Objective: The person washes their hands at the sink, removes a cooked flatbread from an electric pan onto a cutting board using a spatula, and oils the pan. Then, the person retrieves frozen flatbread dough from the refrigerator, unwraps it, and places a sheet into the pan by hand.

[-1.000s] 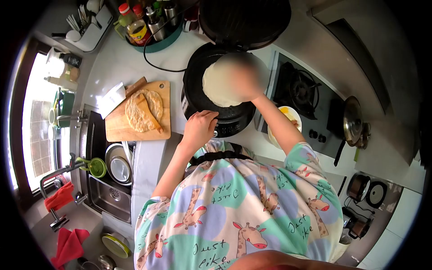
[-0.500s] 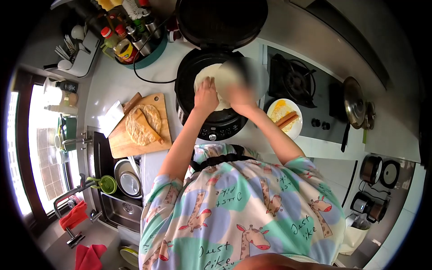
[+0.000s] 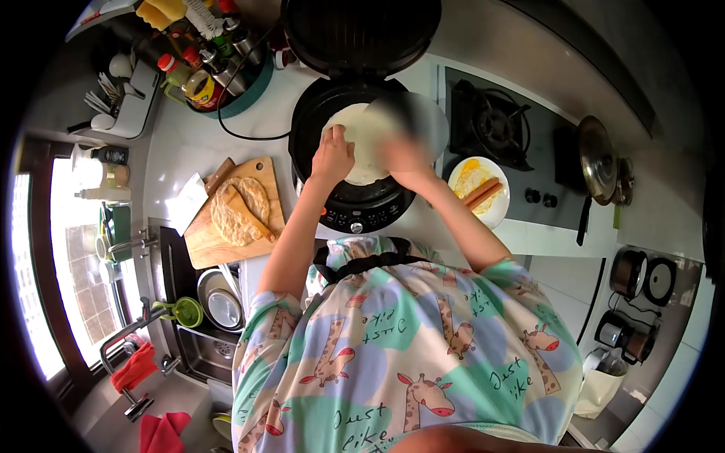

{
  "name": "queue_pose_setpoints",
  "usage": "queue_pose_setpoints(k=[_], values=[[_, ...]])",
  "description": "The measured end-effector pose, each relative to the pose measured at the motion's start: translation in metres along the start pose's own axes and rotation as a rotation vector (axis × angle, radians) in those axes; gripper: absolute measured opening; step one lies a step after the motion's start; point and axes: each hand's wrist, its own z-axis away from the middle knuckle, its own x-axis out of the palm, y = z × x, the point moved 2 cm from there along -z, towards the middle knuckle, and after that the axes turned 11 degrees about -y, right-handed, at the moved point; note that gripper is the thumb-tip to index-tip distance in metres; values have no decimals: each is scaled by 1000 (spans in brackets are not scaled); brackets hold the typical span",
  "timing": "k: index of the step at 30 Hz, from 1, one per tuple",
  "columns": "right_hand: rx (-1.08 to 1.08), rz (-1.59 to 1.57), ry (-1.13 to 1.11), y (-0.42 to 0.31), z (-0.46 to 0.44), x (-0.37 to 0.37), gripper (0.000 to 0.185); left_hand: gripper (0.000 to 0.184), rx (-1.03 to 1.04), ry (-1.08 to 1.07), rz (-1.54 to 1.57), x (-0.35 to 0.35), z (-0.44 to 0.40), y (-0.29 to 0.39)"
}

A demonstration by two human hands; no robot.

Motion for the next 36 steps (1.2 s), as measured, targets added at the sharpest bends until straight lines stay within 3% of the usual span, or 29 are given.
queue_pose_setpoints(k=[6,8,14,25,28,36], values=[[-162,246,146,-10,-56,3,44,28,109,83,-176,9,-18,-4],[-144,305,101,-13,-72,6,46,28,163,148,-198,10,-22,-4],[-115,390,-32,-15,-82,11,43,22,69,18,-165,7,-30,-9],[-46,373,-109,-23,-92,1,36,25,55,20,-163,5,-32,-4],[-149,378,26,-19,-96,8,42,29,70,68,-177,5,-27,2],[-152,478,-52,-18,-103,9,37,33,67,67,-89,-8,3,18]])
